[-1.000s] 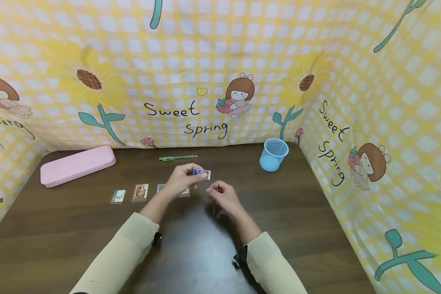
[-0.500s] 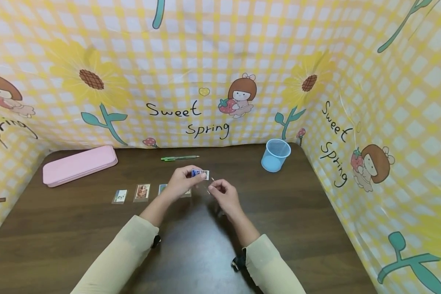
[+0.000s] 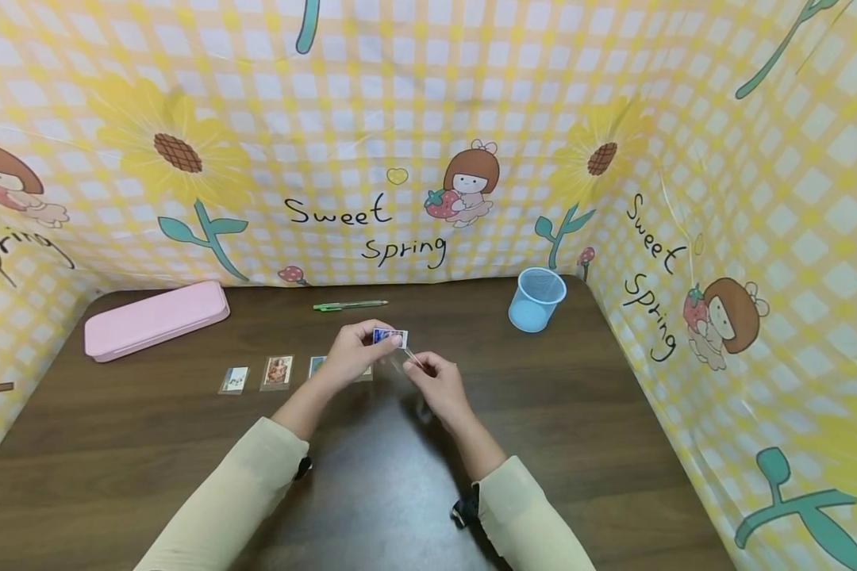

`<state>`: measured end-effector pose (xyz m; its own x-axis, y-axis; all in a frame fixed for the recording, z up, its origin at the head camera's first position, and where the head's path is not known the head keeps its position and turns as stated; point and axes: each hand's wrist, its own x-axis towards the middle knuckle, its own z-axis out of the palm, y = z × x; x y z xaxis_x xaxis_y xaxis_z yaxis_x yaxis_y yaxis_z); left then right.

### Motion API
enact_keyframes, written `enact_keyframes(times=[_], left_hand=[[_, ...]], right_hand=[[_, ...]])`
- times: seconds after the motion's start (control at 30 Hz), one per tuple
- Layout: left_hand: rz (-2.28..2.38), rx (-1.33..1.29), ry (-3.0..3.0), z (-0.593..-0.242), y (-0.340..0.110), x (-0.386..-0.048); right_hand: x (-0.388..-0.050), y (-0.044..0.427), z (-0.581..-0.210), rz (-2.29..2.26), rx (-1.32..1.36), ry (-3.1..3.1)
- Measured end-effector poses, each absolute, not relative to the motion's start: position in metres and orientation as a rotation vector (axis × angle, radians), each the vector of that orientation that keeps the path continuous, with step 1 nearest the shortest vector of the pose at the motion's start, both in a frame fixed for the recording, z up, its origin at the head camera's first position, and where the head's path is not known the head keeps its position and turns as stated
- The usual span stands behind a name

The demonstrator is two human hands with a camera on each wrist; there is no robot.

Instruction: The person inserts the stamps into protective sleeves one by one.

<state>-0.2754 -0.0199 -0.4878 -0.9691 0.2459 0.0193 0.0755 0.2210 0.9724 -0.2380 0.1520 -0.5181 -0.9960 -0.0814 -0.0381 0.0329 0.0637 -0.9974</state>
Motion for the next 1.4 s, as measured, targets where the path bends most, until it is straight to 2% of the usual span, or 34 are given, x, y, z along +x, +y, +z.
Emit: enact_keyframes(times=[0.47,0.87,1.4], left_hand=[[1.867,0.317,2.369,-0.491,-0.024,-0.270],[1.880,0.342,2.370,-0.493,-0.026,-0.268],[1.830,0.373,2.300,-0.498,-0.031,-0.268]], right_hand=[[-0.235,0.152,-0.520,-2.068,-0.016,2.259],[-0.219,0.148,-0.489,-2.037,-0.082,2.253],[-0.219,0.151,-0.491,-2.026,-0.170,2.248]])
